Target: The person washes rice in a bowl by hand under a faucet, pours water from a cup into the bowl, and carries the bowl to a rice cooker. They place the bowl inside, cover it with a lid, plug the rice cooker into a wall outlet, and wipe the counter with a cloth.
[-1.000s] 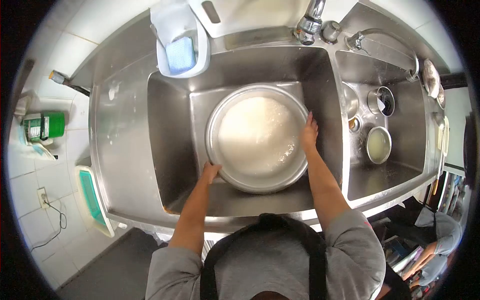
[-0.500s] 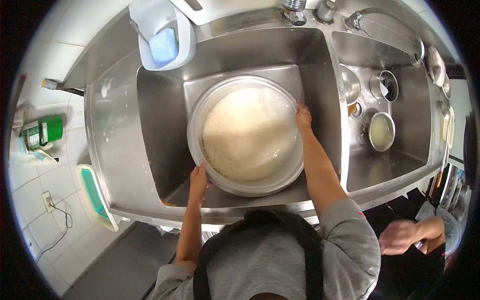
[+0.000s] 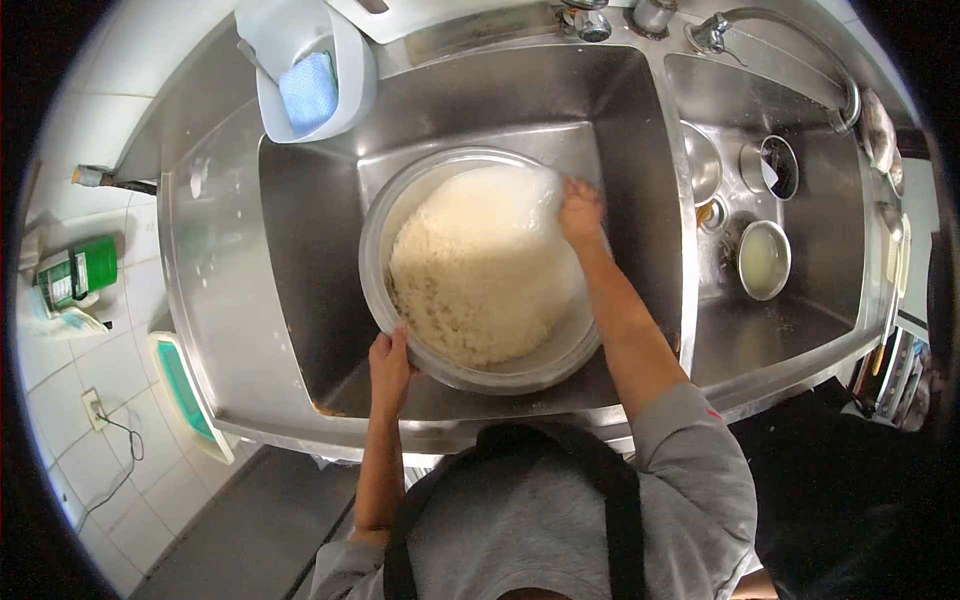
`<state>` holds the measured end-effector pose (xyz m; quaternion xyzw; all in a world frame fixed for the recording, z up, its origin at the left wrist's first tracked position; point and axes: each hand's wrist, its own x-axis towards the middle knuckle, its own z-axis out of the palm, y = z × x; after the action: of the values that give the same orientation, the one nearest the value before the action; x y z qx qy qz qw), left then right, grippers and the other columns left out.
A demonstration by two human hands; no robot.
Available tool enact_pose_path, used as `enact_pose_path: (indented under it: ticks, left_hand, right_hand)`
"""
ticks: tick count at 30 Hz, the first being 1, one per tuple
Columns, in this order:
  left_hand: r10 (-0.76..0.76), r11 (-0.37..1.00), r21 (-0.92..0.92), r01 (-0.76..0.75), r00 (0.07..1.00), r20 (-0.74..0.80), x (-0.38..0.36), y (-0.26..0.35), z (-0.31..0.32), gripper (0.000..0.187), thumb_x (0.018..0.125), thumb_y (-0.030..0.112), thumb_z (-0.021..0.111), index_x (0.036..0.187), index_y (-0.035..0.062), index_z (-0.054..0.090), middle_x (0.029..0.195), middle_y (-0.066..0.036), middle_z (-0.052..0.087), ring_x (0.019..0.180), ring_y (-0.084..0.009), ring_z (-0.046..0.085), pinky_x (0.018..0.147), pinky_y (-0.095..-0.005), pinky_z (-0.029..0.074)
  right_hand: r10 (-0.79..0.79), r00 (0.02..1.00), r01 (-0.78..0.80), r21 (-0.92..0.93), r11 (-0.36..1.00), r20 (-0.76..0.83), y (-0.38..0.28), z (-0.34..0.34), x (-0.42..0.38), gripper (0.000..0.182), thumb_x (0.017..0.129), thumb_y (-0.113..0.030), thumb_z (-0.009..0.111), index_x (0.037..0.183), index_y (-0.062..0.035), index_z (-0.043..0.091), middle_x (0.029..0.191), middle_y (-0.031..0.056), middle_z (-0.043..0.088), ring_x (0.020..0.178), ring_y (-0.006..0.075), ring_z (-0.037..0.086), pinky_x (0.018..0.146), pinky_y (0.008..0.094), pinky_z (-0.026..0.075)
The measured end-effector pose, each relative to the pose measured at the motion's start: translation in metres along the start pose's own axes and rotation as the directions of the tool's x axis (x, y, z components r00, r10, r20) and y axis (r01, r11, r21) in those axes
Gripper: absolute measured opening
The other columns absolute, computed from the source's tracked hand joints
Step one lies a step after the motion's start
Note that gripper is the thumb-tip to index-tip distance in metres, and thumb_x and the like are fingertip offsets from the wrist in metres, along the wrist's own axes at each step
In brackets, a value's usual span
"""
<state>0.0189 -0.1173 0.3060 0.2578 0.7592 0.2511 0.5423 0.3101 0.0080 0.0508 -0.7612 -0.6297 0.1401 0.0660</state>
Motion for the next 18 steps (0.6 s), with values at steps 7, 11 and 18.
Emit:
enact_pose_path:
  ticks: [7,11,18]
  left_hand:
    - [-0.005,1.000,-0.026,0.004,1.000,-0.019,0.003,-0.011,-0.003,0.031,0.087,0.027,0.040,0.089,-0.0027,0.049,0.067,-0.006,0.053,0.054,-0.0109,0.054,0.042,-0.0227,0.045]
    - [0.026,0.999,-0.030,-0.026,1.000,-0.002,0.008,-0.014,-0.007,0.026,0.085,0.021,0.041,0.090,-0.0033,0.049,0.069,-0.006,0.054,0.053,-0.0115,0.053,0.042,-0.0219,0.043]
    - [0.029,0.995,-0.094,-0.028,0.999,0.016,0.003,0.002,0.000,0.022,0.079,0.017,0.045,0.087,-0.0033,0.048,0.070,-0.007,0.053,0.054,-0.0121,0.053,0.042,-0.0236,0.043]
  right_hand:
    - [-0.147,0.938,0.180,-0.081,0.980,0.313,-0.049,-0.041,0.035,0.046,0.082,-0.021,0.041,0.127,-0.0231,0.030,0.127,0.0124,0.035,0.112,0.0296,0.040,0.092,0.0478,0.030]
    - [0.108,0.952,-0.164,0.179,0.970,0.287,-0.018,-0.022,0.043,0.044,0.081,-0.024,0.042,0.125,-0.0208,0.036,0.124,0.0120,0.039,0.111,0.0290,0.041,0.092,0.0442,0.031]
    - [0.113,0.957,-0.190,0.282,0.940,0.268,0.069,0.008,-0.008,0.042,0.074,-0.013,0.045,0.116,-0.0153,0.048,0.114,0.0142,0.049,0.104,0.0304,0.047,0.086,0.0371,0.040]
